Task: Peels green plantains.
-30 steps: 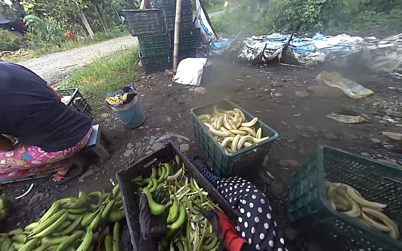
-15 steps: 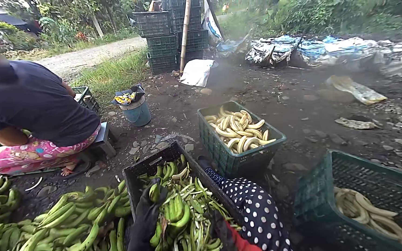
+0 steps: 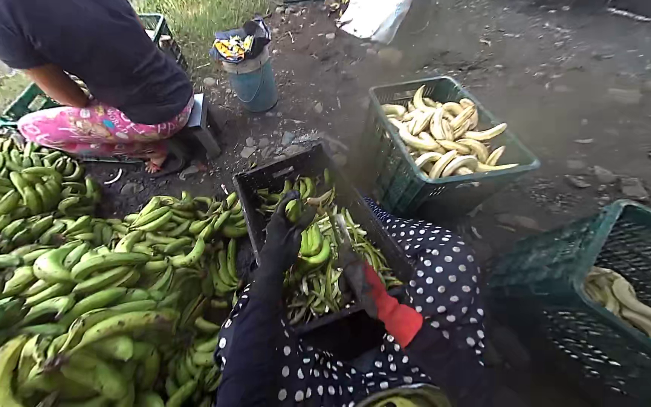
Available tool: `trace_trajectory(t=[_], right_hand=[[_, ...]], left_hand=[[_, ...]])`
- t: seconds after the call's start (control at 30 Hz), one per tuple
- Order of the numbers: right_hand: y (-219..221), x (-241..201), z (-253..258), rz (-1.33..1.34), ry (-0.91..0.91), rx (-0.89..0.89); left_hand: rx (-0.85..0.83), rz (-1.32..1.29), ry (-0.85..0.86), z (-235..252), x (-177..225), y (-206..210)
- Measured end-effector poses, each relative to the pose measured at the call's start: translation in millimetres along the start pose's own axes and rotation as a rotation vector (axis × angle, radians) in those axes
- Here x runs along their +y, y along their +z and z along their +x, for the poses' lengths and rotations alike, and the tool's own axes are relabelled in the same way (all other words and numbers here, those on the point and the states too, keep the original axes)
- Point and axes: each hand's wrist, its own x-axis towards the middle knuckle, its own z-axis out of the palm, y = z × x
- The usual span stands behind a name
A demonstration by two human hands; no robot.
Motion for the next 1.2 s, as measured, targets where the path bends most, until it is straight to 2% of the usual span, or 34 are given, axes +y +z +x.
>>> trace_trajectory(t=[0.17,0.2,0.23,0.3,0.33,0.43,0.47,0.53,0.63,0.7,0.83,0.93,1.07,1.2], right_hand=[[15.2,-50.1,-8.1,0.392,-0.539,0.001],[17.8,-50.7,-2.4,0.389,-0.529,0.01],[19.8,-44.7,4.9,0.278,-0.4,0.031],[13.9,-5.1,19.0,-0.065,0.001,-0.068],[12.3,19.3,21.2,-0.114,0.112,-0.117],[9.2,52.0,16.5,-0.015,0.229,-0.139],[5.1,54.9,11.9,0.005,0.188,-0.15],[-1.2,47.1,9.8,-0.025,-0.013,-0.112],[-10.5,17.2,27.0,-0.212,-0.312,-0.01],[-16.6,0.4,44.5,-0.376,-0.432,-0.031],[-20.2,-37.0,50.0,-0.889,-0.311,-0.028],[-14.8,-45.7,41.9,-1.104,-0.267,-0.005],[-5.7,-48.2,40.2,-1.082,-0.213,0.044],[7.7,-55.3,62.1,-0.934,-0.139,0.152]], left_hand=[[-0.003,-0.064,0.071,2.6,0.2,4.5],[-0.003,-0.081,0.074,3.6,2.4,5.0],[0.001,-0.108,0.075,4.0,4.4,6.4],[0.025,-0.199,0.065,2.2,7.6,13.0],[0.053,-0.254,0.051,3.1,9.9,15.3],[0.121,-0.353,0.016,14.0,21.0,10.5],[0.125,-0.317,0.001,12.6,19.8,8.1],[0.078,-0.25,0.011,7.8,12.5,2.1],[0.064,-0.353,-0.013,5.2,7.6,3.8],[0.073,-0.333,-0.018,1.3,8.5,3.5],[0.038,-0.309,0.021,0.1,1.2,2.2],[-0.019,-0.408,-0.026,2.5,-4.1,-0.1],[0.029,-0.368,-0.036,-2.7,1.5,-0.8],[0.074,-0.219,0.062,-1.7,-7.8,5.6]])
